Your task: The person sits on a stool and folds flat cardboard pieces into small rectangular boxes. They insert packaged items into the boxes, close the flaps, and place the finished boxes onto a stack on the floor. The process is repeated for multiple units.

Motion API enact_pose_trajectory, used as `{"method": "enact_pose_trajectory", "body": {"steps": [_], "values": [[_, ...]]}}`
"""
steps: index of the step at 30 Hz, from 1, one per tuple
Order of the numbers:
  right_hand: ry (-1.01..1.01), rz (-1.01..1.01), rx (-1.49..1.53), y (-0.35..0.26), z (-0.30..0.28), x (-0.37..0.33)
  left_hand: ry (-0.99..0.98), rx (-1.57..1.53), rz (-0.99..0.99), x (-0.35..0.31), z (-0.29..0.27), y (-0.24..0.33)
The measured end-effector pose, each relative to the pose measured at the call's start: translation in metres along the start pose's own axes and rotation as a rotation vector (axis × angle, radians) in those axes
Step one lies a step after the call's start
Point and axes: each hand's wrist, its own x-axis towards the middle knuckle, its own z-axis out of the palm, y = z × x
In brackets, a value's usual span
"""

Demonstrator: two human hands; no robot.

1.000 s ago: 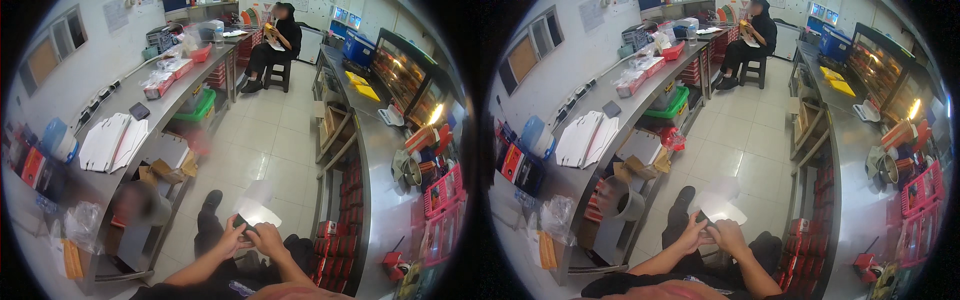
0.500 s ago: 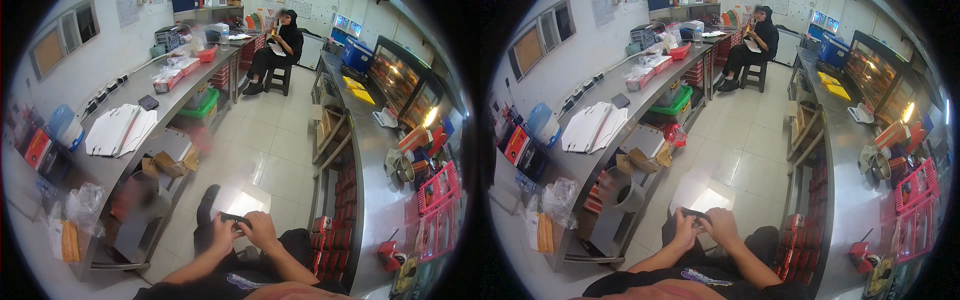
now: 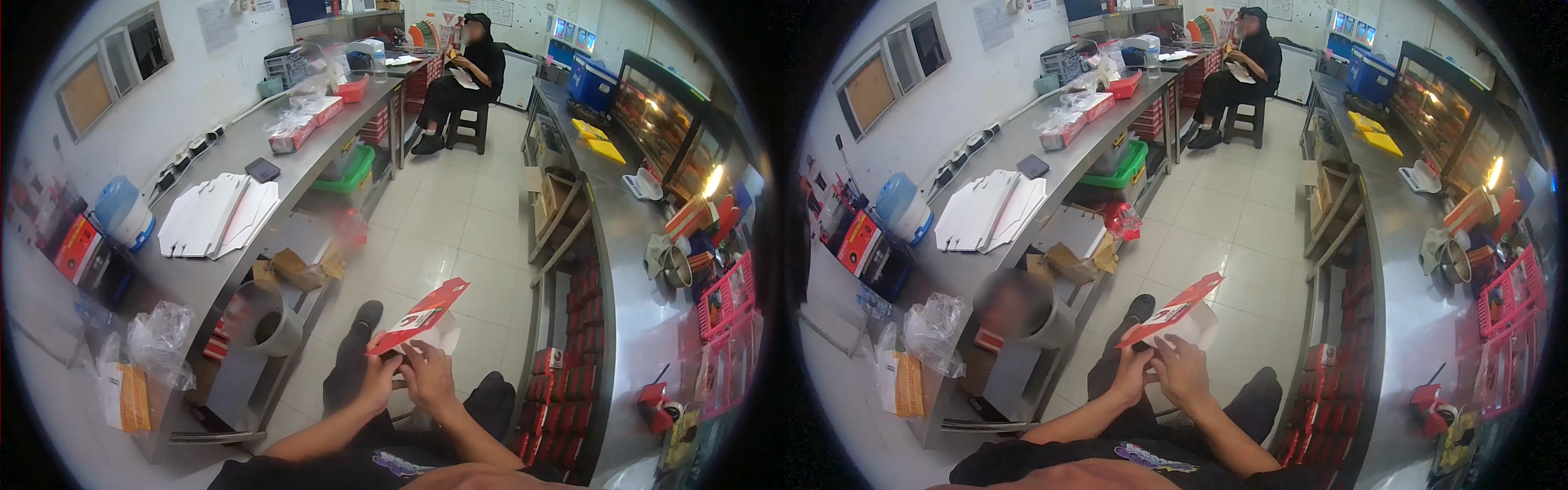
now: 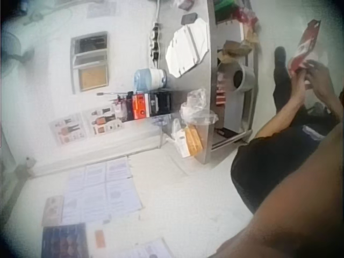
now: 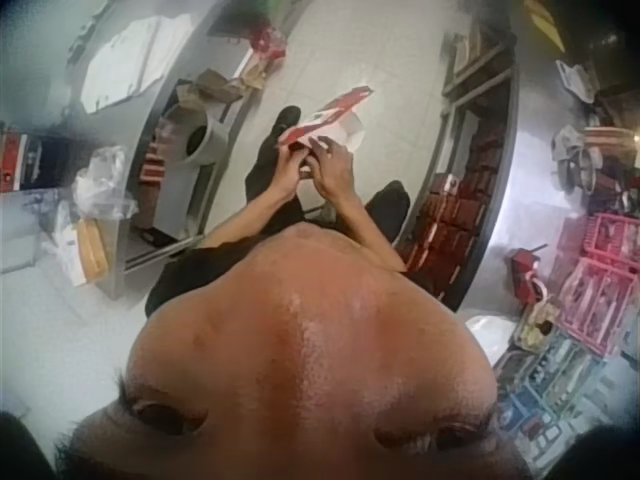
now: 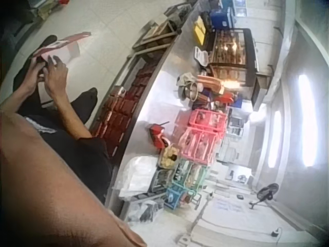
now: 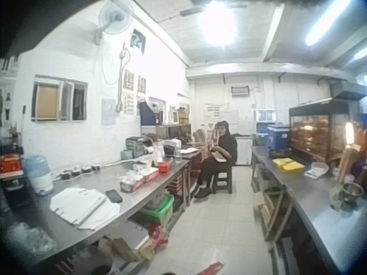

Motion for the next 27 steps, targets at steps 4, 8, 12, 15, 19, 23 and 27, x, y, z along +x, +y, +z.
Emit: {"method": "enact_pose_trajectory", "body": {"steps": [4,8,12,15,19,23,27], "values": [[-0.105,-0.029,0.14,-0.026,0.023,-0.012,0.102,0.199,0.188,0.002,-0.042,-0.016],[0.095,-0.023,0.2,-0.024,0.043,-0.031,0.058,0.072,-0.005,-0.019,-0.066,0.008],[0.404,0.441,0.347,-0.011,0.026,-0.028,-0.091,-0.01,-0.258,-0.031,-0.1,0.026],[0.529,0.682,0.68,0.014,0.011,-0.032,-0.261,0.016,-0.363,-0.033,-0.116,0.02],[0.42,0.724,1.133,0.049,0.01,-0.064,-0.45,0.022,-0.5,-0.035,-0.127,0.015],[0.596,0.669,1.211,0.059,0.015,-0.066,-0.455,-0.047,-0.594,-0.035,-0.117,0.02],[0.551,0.739,1.235,0.079,0.015,-0.065,-0.259,-0.118,-0.245,0.001,-0.117,-0.027]]}}
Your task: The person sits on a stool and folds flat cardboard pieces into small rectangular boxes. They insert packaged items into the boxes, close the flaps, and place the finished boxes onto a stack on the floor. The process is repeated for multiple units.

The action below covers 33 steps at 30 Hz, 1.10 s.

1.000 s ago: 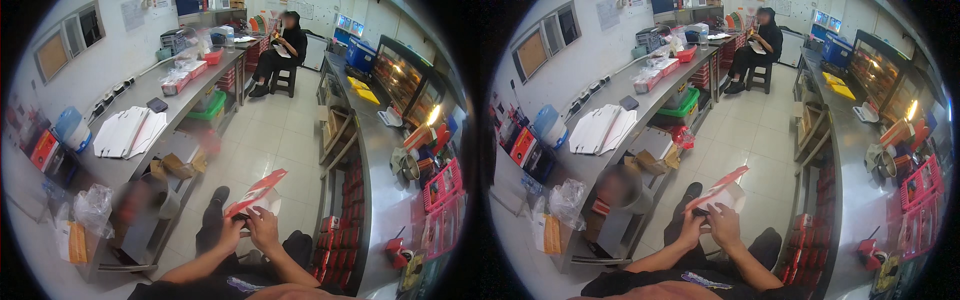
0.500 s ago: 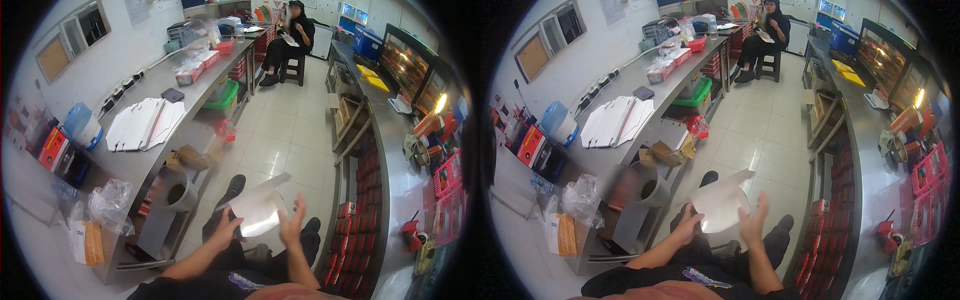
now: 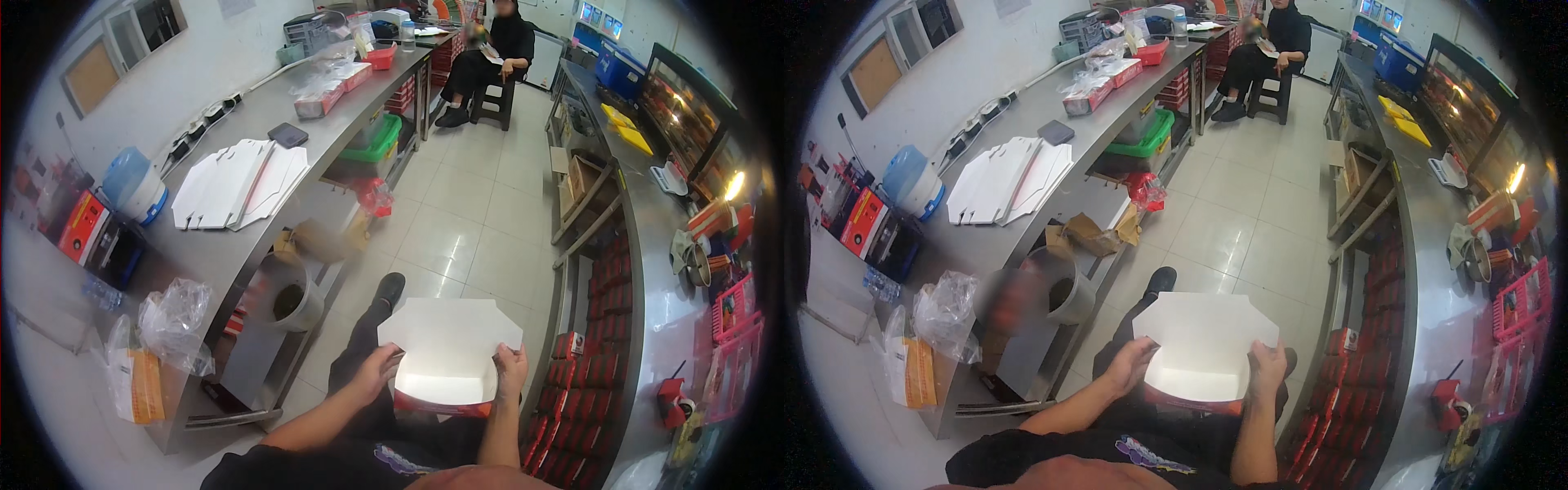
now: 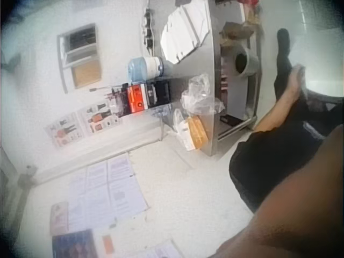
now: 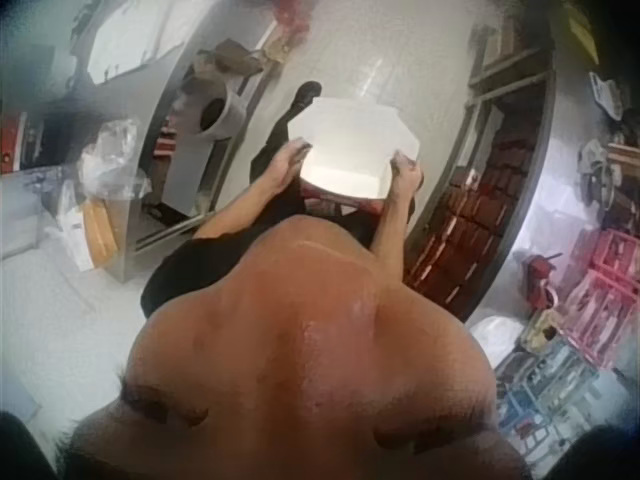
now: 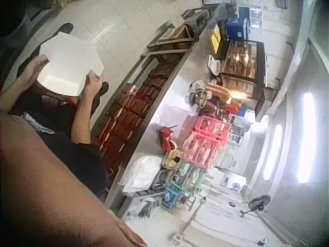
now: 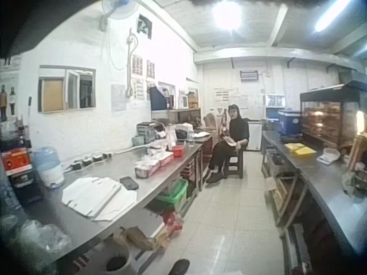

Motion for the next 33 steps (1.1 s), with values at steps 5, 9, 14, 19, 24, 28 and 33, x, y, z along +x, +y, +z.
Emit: {"method": "enact_pose_trajectory", "body": {"steps": [5,9,14,19,24,28,33], "values": [[0.045,0.03,0.037,0.012,0.009,0.025,0.335,-0.303,0.129,0.054,0.009,0.008],[0.082,0.104,0.018,0.021,0.004,0.051,0.464,-0.365,0.21,0.096,0.009,0.013],[0.117,0.091,0.127,0.005,0.034,0.069,0.43,-0.437,0.173,0.125,0.016,0.037],[0.095,0.155,-0.045,0.002,0.019,0.092,0.217,-0.333,0.224,0.134,0.023,0.049],[0.107,-0.12,-0.197,-0.027,0.057,0.1,0.077,0.265,0.208,0.129,0.036,0.074],[-0.104,-0.077,-0.254,-0.041,0.078,0.098,0.029,0.425,0.174,0.125,0.041,0.086],[-0.288,0.347,0.027,-0.017,0.064,0.094,0.224,0.454,0.146,0.1,0.031,0.109]]}}
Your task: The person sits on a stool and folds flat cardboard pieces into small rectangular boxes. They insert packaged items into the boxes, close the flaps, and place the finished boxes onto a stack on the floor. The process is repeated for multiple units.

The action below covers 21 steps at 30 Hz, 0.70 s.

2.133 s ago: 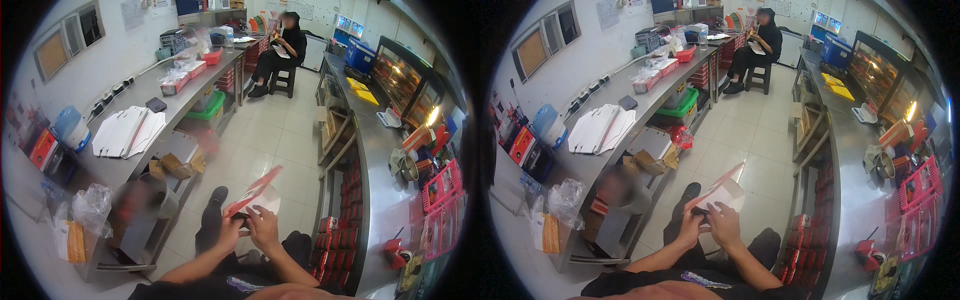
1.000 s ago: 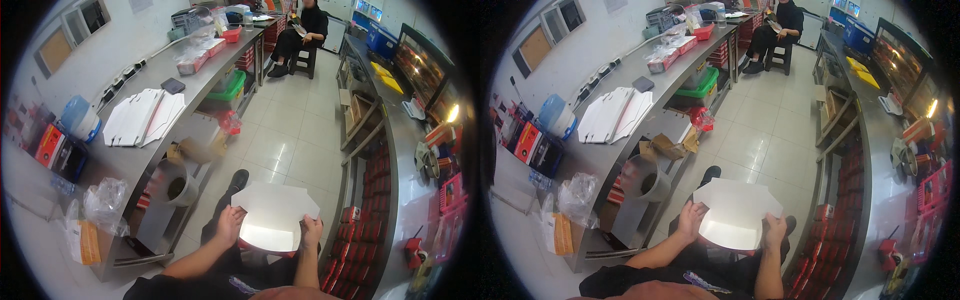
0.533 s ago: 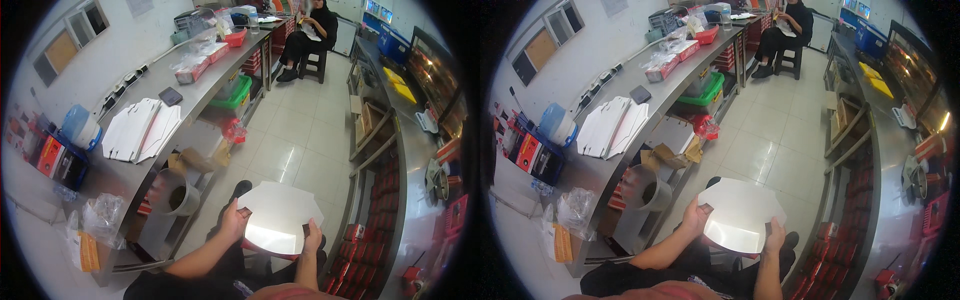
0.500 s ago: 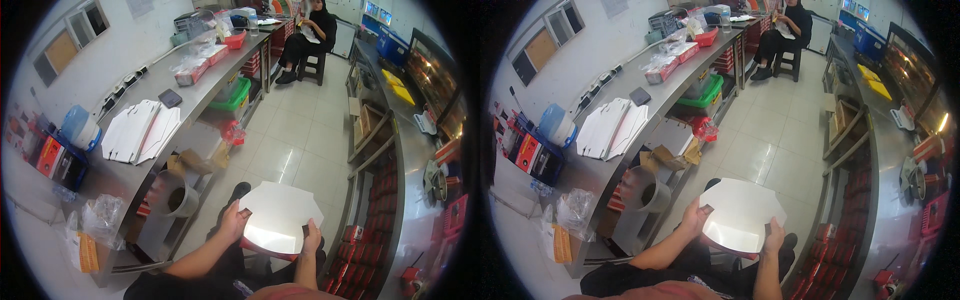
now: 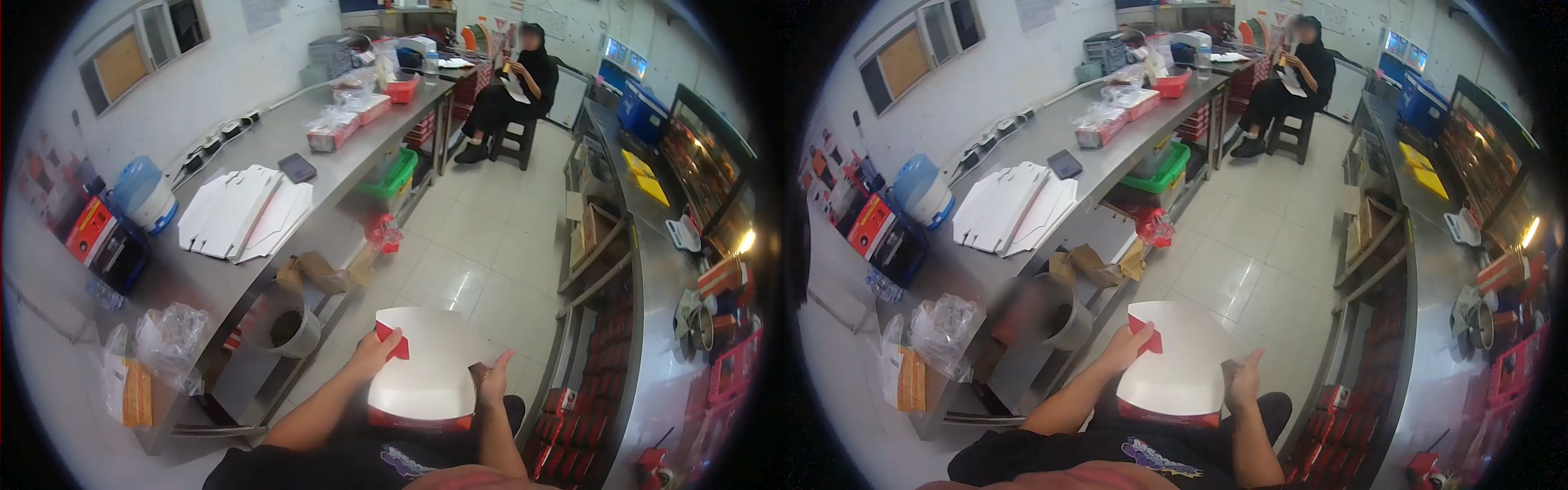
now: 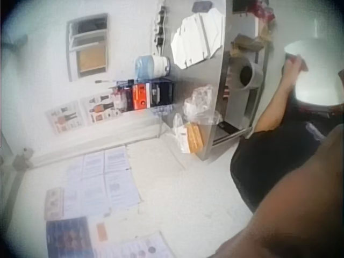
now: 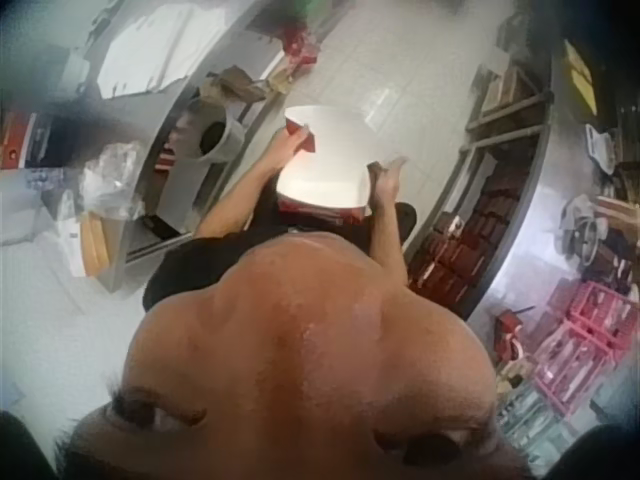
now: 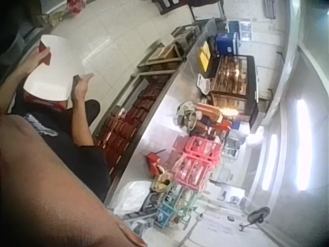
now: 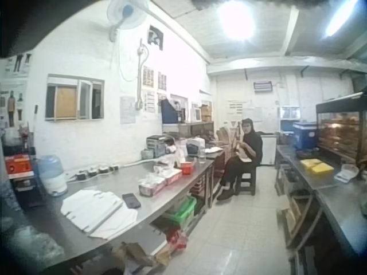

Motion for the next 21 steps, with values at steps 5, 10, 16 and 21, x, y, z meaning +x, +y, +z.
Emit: {"method": "enact_pose_trajectory", "body": {"steps": [5,10,16,21], "values": [[-0.379,0.035,-0.446,-0.016,0.053,-0.008,0.02,-0.096,0.023,-0.021,-0.041,-0.016],[-0.315,0.172,-0.646,0.001,0.073,-0.001,-0.112,0.037,-0.07,-0.037,-0.057,-0.024],[-0.333,0.222,-0.504,0.003,0.086,0.039,-0.092,-0.236,-0.017,-0.043,-0.068,-0.009],[-0.378,0.235,-0.442,0.0,0.098,0.062,-0.049,0.162,-0.004,-0.037,-0.1,0.017]]}}
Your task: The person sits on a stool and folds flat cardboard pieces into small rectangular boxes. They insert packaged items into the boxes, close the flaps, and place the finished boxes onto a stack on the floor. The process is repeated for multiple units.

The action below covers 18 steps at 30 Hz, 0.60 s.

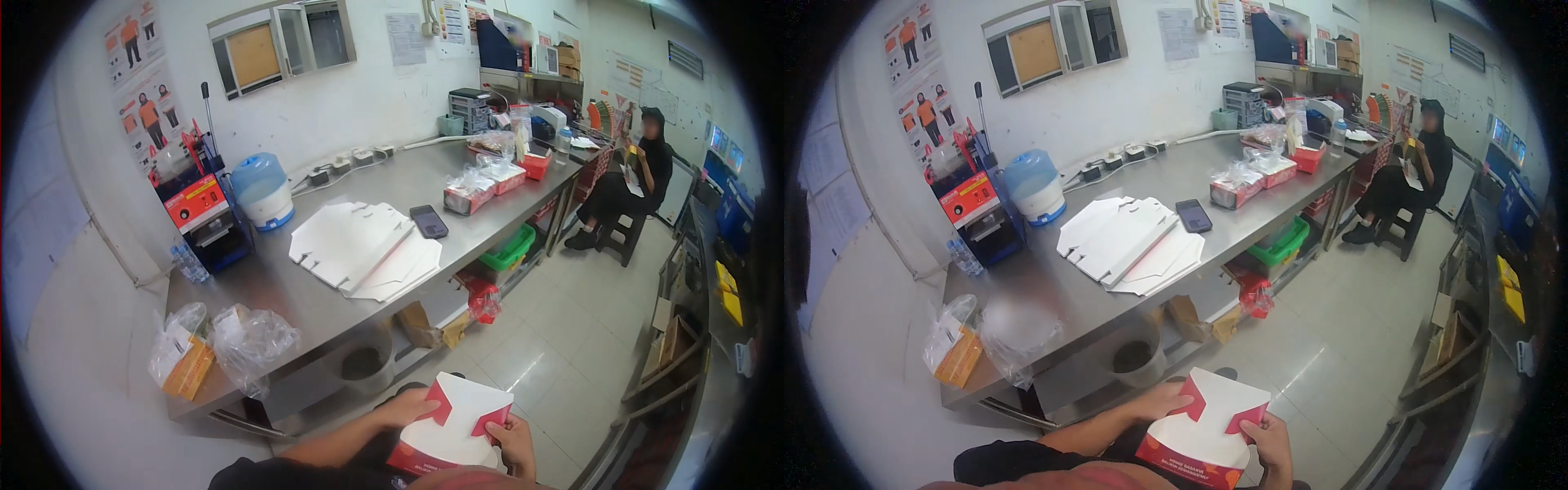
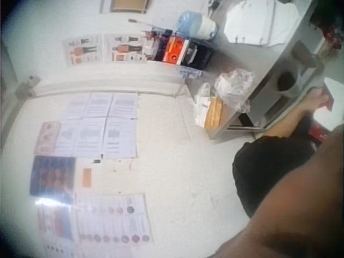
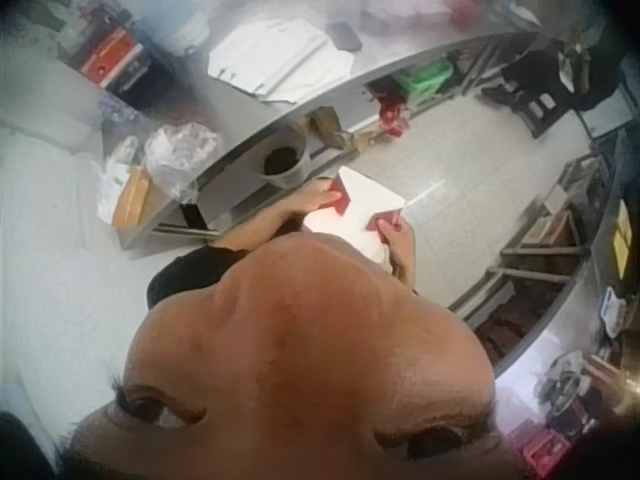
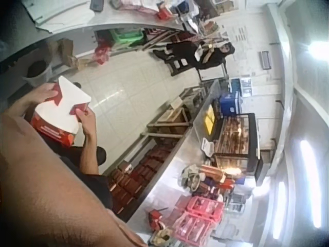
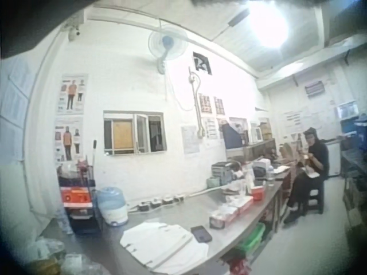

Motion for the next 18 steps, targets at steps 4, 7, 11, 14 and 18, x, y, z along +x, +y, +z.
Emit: {"method": "enact_pose_trajectory", "body": {"steps": [4,7,11,14,18], "values": [[0.095,-0.104,0.073,0.011,0.021,0.032,0.022,-0.159,0.02,0.009,-0.023,0.0],[0.365,-0.133,0.017,0.014,0.032,0.052,0.017,-0.3,0.231,0.008,-0.041,0.013],[0.366,-0.363,0.15,0.003,0.066,0.06,-0.196,-0.151,0.468,0.02,-0.086,0.008],[0.296,-0.446,0.022,0.048,0.029,0.097,-0.288,0.074,0.546,0.03,-0.097,0.029],[0.476,-0.5,0.042,0.056,0.056,0.095,-0.18,0.416,0.481,0.031,-0.102,0.049]]}}
